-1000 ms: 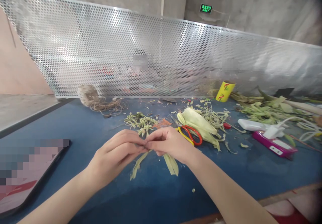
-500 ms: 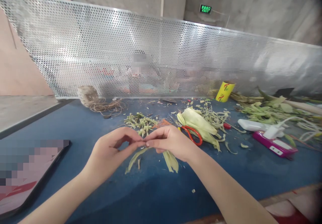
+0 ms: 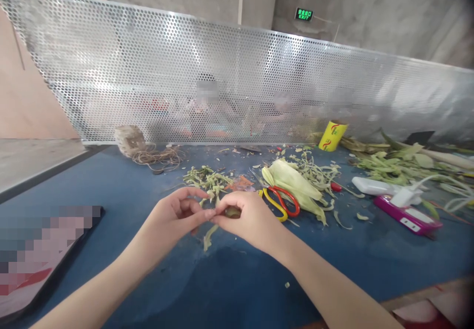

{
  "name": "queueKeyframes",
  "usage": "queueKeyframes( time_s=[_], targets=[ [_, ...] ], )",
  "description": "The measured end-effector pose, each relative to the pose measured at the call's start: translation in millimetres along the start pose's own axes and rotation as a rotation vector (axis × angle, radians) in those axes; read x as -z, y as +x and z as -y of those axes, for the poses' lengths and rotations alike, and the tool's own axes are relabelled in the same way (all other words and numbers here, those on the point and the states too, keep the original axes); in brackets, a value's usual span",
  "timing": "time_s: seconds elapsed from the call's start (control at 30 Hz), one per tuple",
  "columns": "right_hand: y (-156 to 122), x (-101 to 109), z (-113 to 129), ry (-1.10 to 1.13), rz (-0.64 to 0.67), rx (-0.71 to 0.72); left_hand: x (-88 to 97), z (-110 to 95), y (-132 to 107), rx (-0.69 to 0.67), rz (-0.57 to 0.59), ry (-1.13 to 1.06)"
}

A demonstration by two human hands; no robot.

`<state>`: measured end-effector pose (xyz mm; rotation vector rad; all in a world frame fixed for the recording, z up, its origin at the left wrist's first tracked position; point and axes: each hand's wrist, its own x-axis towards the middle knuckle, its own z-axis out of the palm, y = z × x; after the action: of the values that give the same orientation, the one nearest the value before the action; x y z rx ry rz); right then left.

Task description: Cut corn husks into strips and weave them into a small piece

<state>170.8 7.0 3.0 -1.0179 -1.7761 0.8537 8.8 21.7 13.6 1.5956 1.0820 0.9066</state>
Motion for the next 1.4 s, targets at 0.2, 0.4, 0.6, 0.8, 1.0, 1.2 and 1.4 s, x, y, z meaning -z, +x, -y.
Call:
queueKeyframes(
  time_s=[0.2, 0.4, 0.6, 0.8, 1.0, 1.2, 1.4],
  targets=[
    [2.0, 0.7, 1.2, 0.150, -0.010, -0.137, 1.1, 0.4, -0.3, -0.088, -0.084, 0.056],
    [6.6, -1.0, -6.3, 0.309, -0.040, -0.242, -7.8, 3.0, -7.3, -0.301, -0.257, 0.108],
    [7.5, 0.6, -7.8, 0.400, -0.031, -0.201, -13.0, 1.2, -4.7, -0.087, -0.064, -0.088],
    [5.9, 0.7, -7.4, 0.365, 0.030, -0.167, -13.0, -0.4, -6.2, -0.076, -0.100, -0.111],
    [4.5, 5.2, -0.1, 0.169, 0.003, -0.073, -11.2, 0.7, -5.6, -0.107, -0.044, -0.108],
    [4.2, 9.4, 1.4, -0.084, -0.102, 0.228, -8.8, -1.0, -6.9, -0.087, -0.004, -0.135],
    [4.9, 15.7, -1.9, -0.476, -0.100, 0.528, -8.3, -1.7, -6.8, -0.038, 0.023, -0.270]
  ],
)
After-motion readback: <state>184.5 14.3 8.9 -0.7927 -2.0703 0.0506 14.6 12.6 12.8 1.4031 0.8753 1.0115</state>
